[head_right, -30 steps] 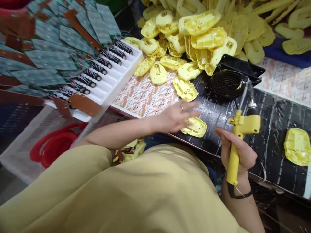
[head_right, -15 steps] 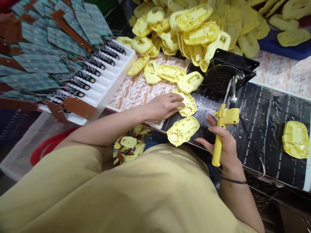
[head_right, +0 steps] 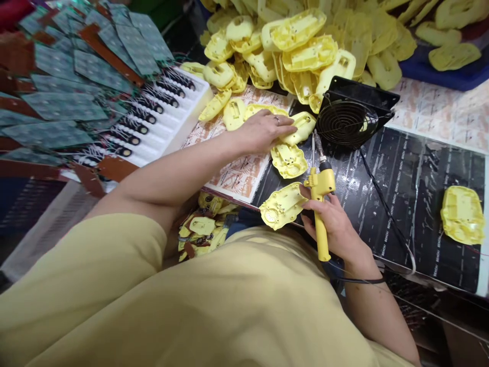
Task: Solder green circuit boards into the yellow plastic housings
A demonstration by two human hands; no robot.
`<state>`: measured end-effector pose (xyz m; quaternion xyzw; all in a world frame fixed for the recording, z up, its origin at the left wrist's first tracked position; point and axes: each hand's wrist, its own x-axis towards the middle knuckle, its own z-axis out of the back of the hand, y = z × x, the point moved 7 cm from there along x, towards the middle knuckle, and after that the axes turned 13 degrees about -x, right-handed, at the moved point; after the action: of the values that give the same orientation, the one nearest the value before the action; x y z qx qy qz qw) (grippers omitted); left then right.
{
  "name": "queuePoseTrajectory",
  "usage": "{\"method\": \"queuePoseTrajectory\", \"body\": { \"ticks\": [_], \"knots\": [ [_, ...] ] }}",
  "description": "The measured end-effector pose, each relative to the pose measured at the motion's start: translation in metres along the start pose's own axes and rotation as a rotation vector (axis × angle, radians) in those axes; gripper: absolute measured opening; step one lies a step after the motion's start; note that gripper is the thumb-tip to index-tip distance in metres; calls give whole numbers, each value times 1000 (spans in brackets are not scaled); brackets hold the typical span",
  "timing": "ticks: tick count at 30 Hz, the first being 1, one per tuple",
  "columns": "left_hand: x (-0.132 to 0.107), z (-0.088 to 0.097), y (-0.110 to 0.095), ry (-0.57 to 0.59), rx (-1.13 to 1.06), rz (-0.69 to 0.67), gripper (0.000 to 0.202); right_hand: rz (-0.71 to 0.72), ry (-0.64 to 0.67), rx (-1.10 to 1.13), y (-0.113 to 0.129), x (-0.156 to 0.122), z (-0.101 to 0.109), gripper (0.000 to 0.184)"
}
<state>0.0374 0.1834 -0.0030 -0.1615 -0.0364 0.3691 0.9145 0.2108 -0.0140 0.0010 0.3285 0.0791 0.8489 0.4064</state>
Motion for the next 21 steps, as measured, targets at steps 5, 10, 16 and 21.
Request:
{"method": "queuePoseTrajectory", "body": {
  "ticks": [5, 10, 16, 21],
  "knots": [
    [7, 38, 10, -125, -54, 34, 53, 33, 39, -174, -8, -4, -4, 43],
    [5, 102, 11, -270, -77, 191, 51, -2, -10, -241, -14, -15, -5, 33],
    [34, 87, -20, -127, -1, 147, 70, -75, -77, -209, -11, -22, 6, 35],
    [23, 45, -29, -317, -33, -206, 48, -100, -93, -254, -3, -26, 22, 30]
  ]
}}
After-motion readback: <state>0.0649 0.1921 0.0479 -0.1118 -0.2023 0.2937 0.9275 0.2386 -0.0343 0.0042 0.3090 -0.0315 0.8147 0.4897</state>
